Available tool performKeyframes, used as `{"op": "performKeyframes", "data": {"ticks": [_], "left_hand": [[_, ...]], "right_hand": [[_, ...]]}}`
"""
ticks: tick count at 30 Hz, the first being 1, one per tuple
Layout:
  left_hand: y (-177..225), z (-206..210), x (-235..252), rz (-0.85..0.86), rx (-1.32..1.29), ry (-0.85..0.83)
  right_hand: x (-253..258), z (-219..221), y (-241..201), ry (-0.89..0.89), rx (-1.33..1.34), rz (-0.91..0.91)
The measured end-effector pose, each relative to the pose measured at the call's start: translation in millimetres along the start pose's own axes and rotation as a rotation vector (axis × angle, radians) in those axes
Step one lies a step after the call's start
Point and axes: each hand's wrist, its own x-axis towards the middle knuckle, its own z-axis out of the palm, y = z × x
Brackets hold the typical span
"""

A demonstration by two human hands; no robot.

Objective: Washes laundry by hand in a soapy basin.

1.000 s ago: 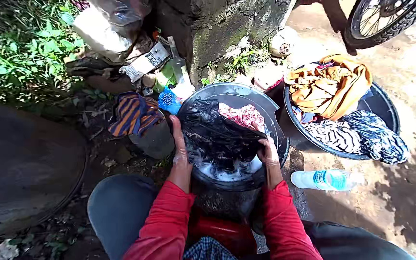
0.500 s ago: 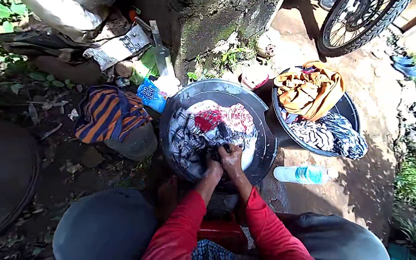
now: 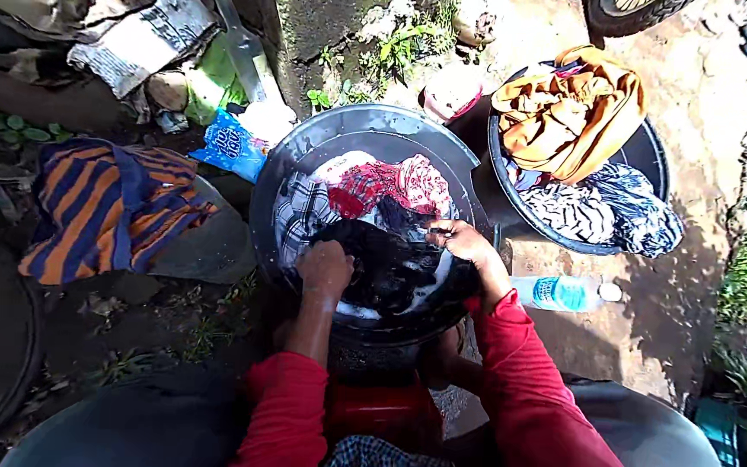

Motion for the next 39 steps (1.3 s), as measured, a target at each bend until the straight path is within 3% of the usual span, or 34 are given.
{"op": "performKeyframes", "data": {"ticks": [3, 5, 11, 16, 20, 23, 27, 30, 31, 36, 39], "left_hand": [[33, 68, 33, 0.313, 0.093, -0.089], [40, 110, 55, 0.362, 0.199, -0.248], [29, 156, 78, 0.294, 0.220, -0.315], [31, 172, 95, 0.122, -0.148, -0.244], [53, 127, 90, 0.304, 0.166, -0.356], [56, 101, 78, 0.413, -0.071, -0.287], [74, 59, 47, 0.513, -0.523, -0.055], [103, -3, 0, 0.506, -0.498, 0.010], [110, -22, -16, 0.547, -0.482, 0.051], [111, -107, -90, 0.747, -0.675, 0.379], [76, -125, -97, 0.931, -0.835, 0.591]], "right_hand": [[57, 51, 38, -0.363, -0.300, 0.193], [71, 89, 55, -0.471, -0.411, 0.290], [61, 134, 46, -0.312, -0.433, 0.568], [68, 131, 45, -0.372, -0.326, 0.537], [80, 84, 33, -0.263, -0.237, 0.436], [49, 38, -9, -0.043, 0.061, 0.266], [-48, -11, -89, 0.208, 0.363, 0.003], [-30, -4, -58, 0.174, 0.565, -0.431], [-21, 10, -43, 0.145, 0.566, -0.482], [17, 89, 21, -0.160, 0.433, -0.038], [-1, 59, 22, 0.022, 0.560, -0.017]]}}
